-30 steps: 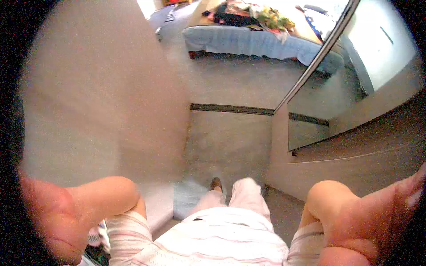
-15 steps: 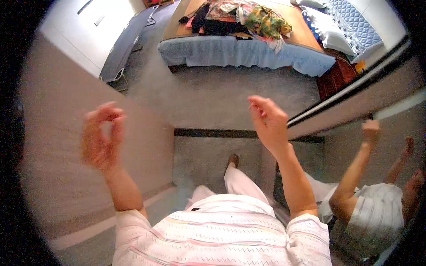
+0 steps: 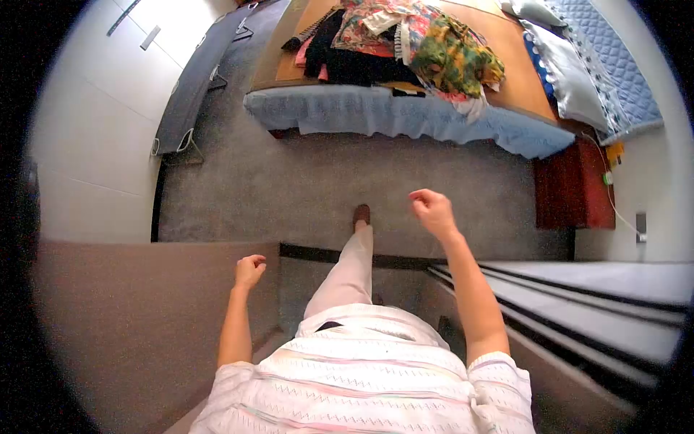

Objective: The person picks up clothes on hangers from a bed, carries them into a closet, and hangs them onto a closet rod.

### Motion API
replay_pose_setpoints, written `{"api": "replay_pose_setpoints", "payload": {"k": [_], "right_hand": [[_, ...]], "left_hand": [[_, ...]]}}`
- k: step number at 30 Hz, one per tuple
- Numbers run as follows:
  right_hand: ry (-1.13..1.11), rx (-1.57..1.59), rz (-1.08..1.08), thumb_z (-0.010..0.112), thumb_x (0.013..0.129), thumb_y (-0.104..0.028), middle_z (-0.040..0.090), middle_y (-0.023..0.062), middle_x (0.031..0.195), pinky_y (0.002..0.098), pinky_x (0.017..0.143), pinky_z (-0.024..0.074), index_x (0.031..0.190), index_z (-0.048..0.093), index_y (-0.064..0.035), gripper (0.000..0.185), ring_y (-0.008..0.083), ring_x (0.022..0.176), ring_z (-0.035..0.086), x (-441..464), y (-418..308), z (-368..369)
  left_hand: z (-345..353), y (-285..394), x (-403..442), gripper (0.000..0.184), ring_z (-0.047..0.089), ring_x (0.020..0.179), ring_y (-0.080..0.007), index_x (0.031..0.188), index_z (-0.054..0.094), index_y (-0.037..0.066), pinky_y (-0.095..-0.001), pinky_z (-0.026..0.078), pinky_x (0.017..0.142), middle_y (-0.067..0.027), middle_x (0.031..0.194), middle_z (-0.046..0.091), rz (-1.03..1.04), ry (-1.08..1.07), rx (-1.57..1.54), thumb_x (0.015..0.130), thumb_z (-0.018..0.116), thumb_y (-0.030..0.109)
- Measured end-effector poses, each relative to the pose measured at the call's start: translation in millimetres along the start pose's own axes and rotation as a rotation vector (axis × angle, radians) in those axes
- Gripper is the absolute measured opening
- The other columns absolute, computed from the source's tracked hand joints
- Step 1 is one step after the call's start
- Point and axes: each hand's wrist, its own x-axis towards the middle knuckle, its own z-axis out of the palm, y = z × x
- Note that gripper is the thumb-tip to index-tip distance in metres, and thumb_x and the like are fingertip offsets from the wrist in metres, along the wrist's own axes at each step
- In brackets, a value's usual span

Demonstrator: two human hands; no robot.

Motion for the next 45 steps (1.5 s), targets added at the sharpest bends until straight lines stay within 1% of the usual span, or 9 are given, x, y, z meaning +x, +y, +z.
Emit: {"api": "replay_pose_setpoints", "payload": {"k": [7,16,19,25,30,34,35,42,45], "right_hand": [[0.140,0.091,0.265,0.051,0.079,-0.007,0.058,0.0031,0.068,0.0216,0.048,0.0409,0.093,0.060,0.0007,0.018,0.0084,0.056,0.052,126,9,-105],[0.131,0.095,0.878,0.048,0.077,-0.005,0.056,0.0038,0.068,0.0207,0.038,0.0348,0.097,0.056,-0.0011,0.021,0.0097,0.049,0.050,162,106,-218],[0.133,0.025,0.941,0.048,0.077,-0.005,0.056,0.0033,0.067,0.0209,0.037,0.0344,0.095,0.056,-0.0021,0.020,0.0102,0.050,0.051,207,131,-271],[0.116,-0.158,0.751,0.048,0.076,-0.005,0.059,0.0051,0.064,0.0250,0.037,0.0385,0.089,0.061,-0.0007,0.019,0.0118,0.048,0.053,326,136,-360],[0.080,-0.190,0.681,0.050,0.076,-0.007,0.061,0.0067,0.066,0.0257,0.049,0.0458,0.090,0.062,0.0005,0.021,0.0125,0.054,0.056,434,127,-386],[0.033,-0.176,0.559,0.051,0.075,-0.009,0.063,0.0072,0.069,0.0262,0.053,0.0475,0.090,0.063,0.0001,0.021,0.0128,0.057,0.058,499,108,-371],[0.030,-0.195,0.514,0.051,0.075,-0.009,0.063,0.0069,0.069,0.0262,0.054,0.0478,0.091,0.063,0.0000,0.022,0.0128,0.057,0.058,514,100,-371],[0.105,-0.099,0.549,0.051,0.075,-0.007,0.063,0.0069,0.072,0.0265,0.056,0.0480,0.090,0.063,-0.0009,0.020,0.0127,0.060,0.059,622,120,-393],[0.089,-0.290,0.509,0.053,0.074,-0.013,0.065,0.0102,0.078,0.0311,0.067,0.0479,0.091,0.064,-0.0031,0.022,0.0206,0.071,0.062,677,125,-416]], "left_hand": [[-16,94,201,0.023,0.059,0.087,-0.0297,0.090,0.065,0.008,-0.0385,0.046,0.076,-0.0116,0.090,0.064,0.127,-0.079,0.119,0.073,0.053,0.017],[1,333,404,0.024,0.061,0.081,-0.0272,0.091,0.064,0.005,-0.0348,0.048,0.072,-0.0132,0.086,0.064,0.414,-0.087,0.027,0.072,0.057,0.017],[28,387,433,0.024,0.062,0.080,-0.0269,0.092,0.064,0.006,-0.0347,0.048,0.072,-0.0129,0.085,0.064,0.382,-0.107,0.024,0.072,0.056,0.016],[68,460,472,0.025,0.062,0.078,-0.0255,0.093,0.064,0.006,-0.0339,0.048,0.073,-0.0131,0.082,0.064,0.256,-0.194,-0.026,0.072,0.057,0.017],[69,515,527,0.026,0.062,0.073,-0.0221,0.092,0.064,0.004,-0.0299,0.048,0.069,-0.0121,0.078,0.064,0.212,-0.179,-0.177,0.071,0.059,0.017],[53,572,606,0.024,0.061,0.071,-0.0208,0.092,0.063,0.002,-0.0297,0.047,0.067,-0.0109,0.078,0.063,0.360,0.033,-0.264,0.071,0.060,0.014],[54,585,631,0.020,0.059,0.069,-0.0281,0.087,0.064,0.005,-0.0342,0.047,0.065,-0.0119,0.074,0.060,0.424,0.141,-0.320,0.069,0.059,0.012],[24,689,783,0.037,0.051,0.092,-0.0333,0.104,0.056,0.007,-0.0392,0.041,0.081,-0.0156,0.097,0.055,0.564,0.268,-0.143,0.068,0.061,0.016],[40,712,821,0.049,0.048,0.098,-0.0341,0.113,0.051,0.007,-0.0407,0.038,0.086,-0.0153,0.104,0.054,0.552,0.383,-0.013,0.067,0.062,0.019]]}}
